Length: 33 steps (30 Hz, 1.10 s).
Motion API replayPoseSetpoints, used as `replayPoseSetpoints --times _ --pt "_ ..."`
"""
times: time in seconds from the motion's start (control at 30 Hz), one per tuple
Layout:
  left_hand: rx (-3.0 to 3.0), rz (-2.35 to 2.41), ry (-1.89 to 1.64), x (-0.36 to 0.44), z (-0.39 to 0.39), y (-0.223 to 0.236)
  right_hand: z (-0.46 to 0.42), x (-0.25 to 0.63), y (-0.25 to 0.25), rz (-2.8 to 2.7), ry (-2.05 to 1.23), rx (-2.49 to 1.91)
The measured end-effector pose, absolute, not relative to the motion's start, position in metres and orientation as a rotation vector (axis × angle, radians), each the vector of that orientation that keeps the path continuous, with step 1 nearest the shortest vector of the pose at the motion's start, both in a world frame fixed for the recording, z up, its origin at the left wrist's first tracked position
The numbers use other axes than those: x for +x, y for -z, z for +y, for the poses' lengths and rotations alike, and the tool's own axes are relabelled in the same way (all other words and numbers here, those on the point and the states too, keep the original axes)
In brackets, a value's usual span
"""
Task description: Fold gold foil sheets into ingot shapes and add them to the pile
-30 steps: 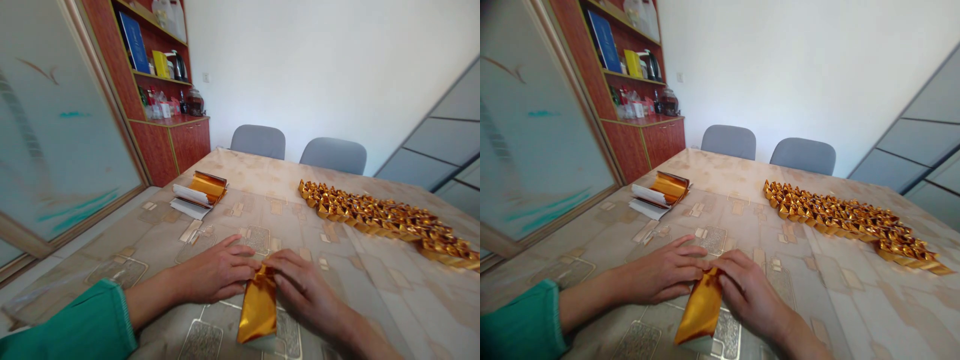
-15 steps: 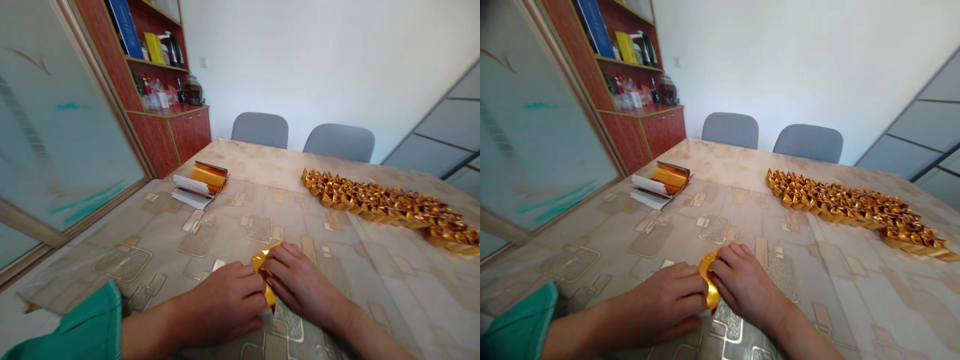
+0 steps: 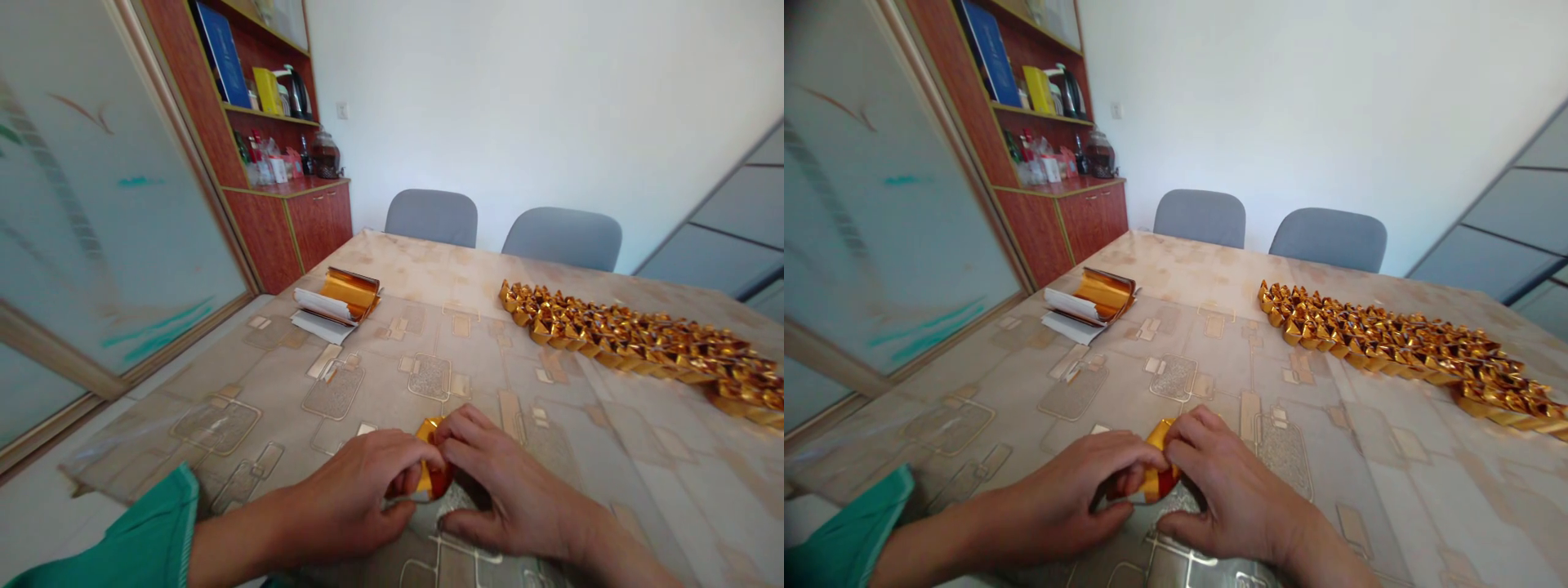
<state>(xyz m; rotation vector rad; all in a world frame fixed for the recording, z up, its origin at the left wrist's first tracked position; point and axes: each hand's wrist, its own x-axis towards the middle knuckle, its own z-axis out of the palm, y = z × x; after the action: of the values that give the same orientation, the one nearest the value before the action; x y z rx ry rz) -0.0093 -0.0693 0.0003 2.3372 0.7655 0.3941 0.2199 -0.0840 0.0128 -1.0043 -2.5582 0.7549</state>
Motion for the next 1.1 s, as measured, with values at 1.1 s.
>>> replayPoseSetpoints --times 1.1 --pt "2.601 0.983 -0.585 -0.019 -0.091 0.019 -0.089 0.206 0.0 -2.374 -0.68 -1.029"
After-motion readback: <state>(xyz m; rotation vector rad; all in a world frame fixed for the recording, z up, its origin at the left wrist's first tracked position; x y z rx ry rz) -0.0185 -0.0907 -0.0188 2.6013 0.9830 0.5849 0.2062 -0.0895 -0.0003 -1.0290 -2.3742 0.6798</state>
